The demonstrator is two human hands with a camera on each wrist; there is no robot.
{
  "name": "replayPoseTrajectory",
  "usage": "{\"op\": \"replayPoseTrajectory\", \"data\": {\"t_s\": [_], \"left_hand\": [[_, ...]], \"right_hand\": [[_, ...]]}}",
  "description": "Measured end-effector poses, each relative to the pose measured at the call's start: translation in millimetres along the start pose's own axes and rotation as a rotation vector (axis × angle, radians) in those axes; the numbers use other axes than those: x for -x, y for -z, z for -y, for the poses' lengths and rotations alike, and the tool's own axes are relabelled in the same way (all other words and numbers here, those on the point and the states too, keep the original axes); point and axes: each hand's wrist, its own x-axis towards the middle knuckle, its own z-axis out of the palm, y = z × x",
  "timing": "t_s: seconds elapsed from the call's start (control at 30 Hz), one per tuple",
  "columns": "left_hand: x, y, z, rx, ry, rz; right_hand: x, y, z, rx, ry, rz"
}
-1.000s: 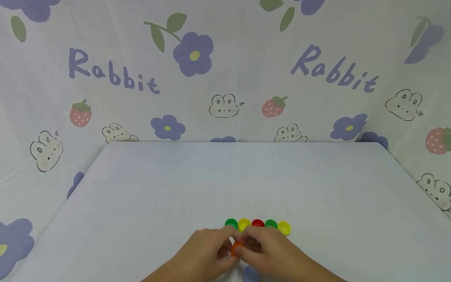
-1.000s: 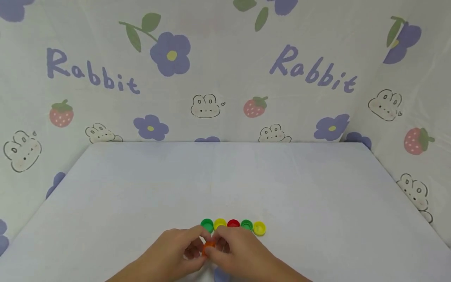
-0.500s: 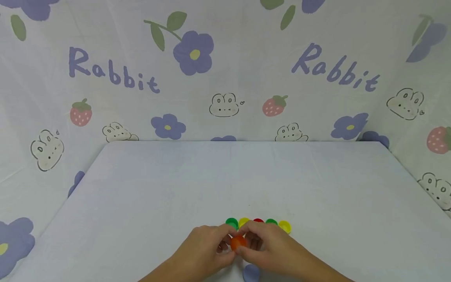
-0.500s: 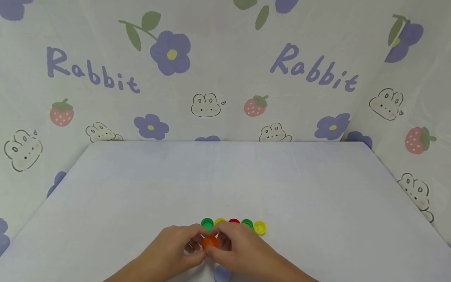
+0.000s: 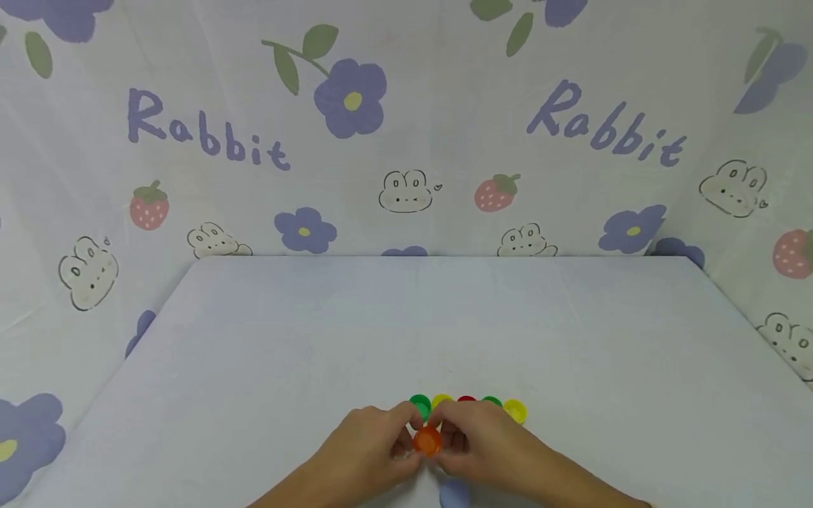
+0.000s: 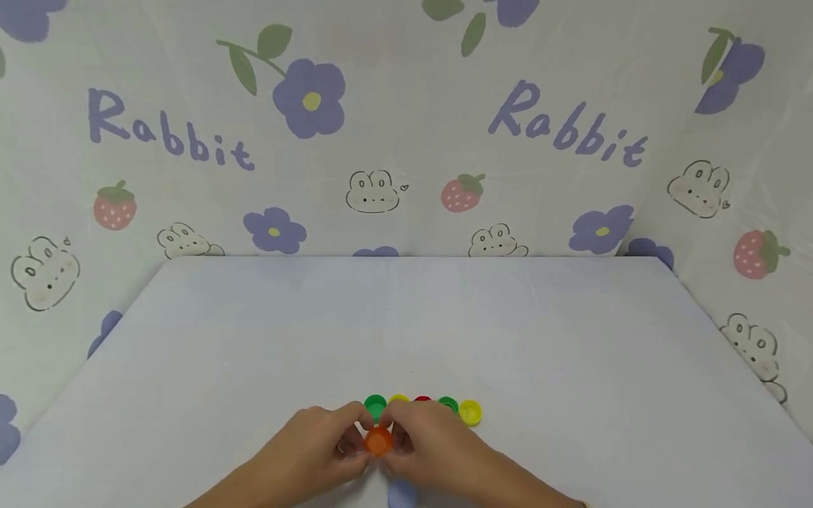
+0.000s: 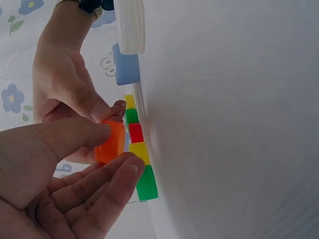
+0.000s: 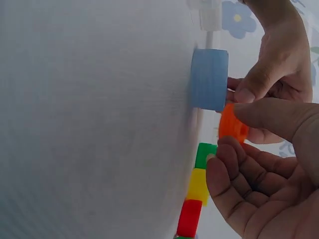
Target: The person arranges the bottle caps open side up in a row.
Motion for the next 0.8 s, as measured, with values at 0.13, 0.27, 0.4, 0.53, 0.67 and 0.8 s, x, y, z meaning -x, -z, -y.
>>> {"op": "replayPoseTrajectory", "data": {"t_s": [0.13, 0.27, 0.4, 0.53, 0.67, 0.8], "left_hand": [[-2.5, 0.0, 1.2, -0.054, 0.082, 0.082], [-4.9, -0.8, 3.8, -0.128, 0.120, 0.107], [-7.1, -0.3, 7.8, -0.174, 0.111, 0.053], [-9.5, 0.6, 10.7, -0.188, 0.103, 0.027], [-11.1, 0.5, 11.1, -0.202, 0.097, 0.024], [-12.5, 0.0, 10.9, -0.220, 0.091, 0.018]], "right_hand": [[-7.4, -0.7, 3.3, 0.120, -0.032, 0.077], [-13.5, -2.5, 6.0, 0.184, -0.040, 0.124], [-16.3, -3.3, 5.5, 0.185, -0.020, 0.094], [-16.7, -3.8, 3.3, 0.185, -0.006, 0.048], [-15.9, -3.6, 2.0, 0.190, -0.015, 0.034], [-16.2, -2.8, 1.8, 0.198, -0.035, 0.033]]}}
